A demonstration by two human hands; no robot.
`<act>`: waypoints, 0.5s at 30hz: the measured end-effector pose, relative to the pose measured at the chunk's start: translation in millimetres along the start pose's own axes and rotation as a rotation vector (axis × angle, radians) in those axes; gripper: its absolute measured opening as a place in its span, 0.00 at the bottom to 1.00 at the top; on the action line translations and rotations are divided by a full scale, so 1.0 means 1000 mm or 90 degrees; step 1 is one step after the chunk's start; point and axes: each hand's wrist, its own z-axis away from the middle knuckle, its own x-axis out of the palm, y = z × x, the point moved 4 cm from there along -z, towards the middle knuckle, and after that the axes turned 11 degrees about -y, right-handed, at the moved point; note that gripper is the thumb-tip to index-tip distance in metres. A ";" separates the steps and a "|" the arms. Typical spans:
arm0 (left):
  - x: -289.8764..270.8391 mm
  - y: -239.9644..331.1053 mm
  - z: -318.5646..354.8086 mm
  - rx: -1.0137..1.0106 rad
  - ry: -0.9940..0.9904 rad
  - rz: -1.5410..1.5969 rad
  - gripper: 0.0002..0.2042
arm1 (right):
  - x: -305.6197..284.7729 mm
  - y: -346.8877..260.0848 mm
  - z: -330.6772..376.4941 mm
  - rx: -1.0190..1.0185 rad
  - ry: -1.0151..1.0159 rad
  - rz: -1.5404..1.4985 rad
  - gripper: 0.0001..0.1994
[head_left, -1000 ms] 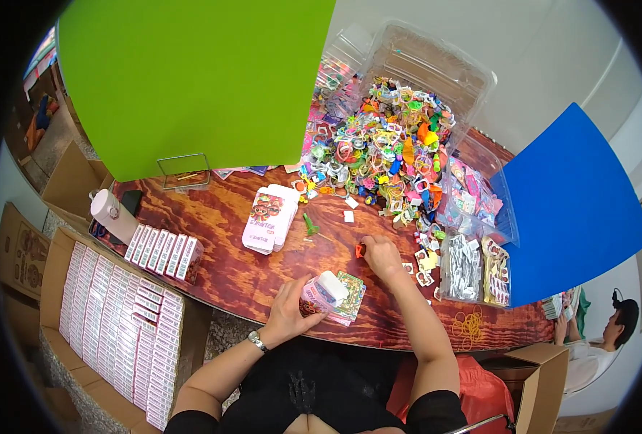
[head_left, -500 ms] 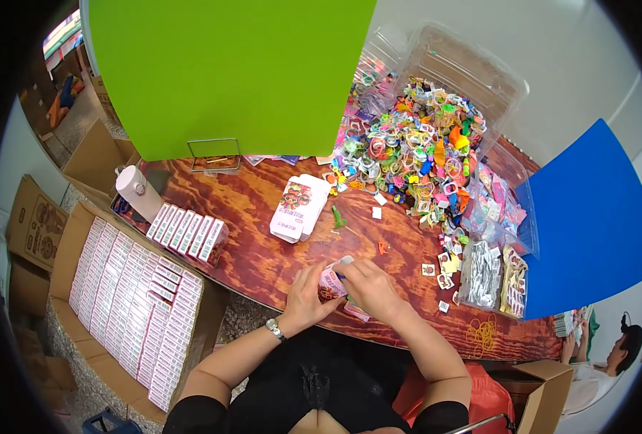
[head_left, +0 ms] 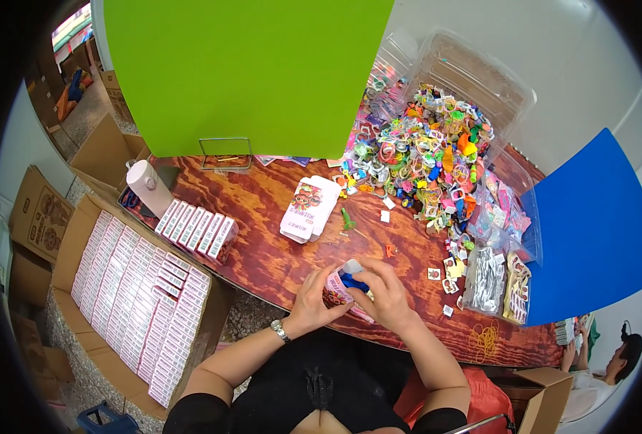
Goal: Pack small colorful items into pink cardboard boxes and arrange them into a larger shipping carton.
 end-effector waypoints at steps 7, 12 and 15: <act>0.000 -0.005 0.000 -0.016 0.016 0.078 0.42 | -0.008 0.004 0.017 0.091 -0.005 0.047 0.21; 0.000 0.001 0.003 0.066 0.029 -0.045 0.45 | 0.001 -0.010 0.006 0.075 -0.098 0.083 0.19; -0.007 0.006 0.002 0.102 0.047 -0.099 0.48 | 0.000 -0.012 0.004 0.067 -0.146 0.093 0.19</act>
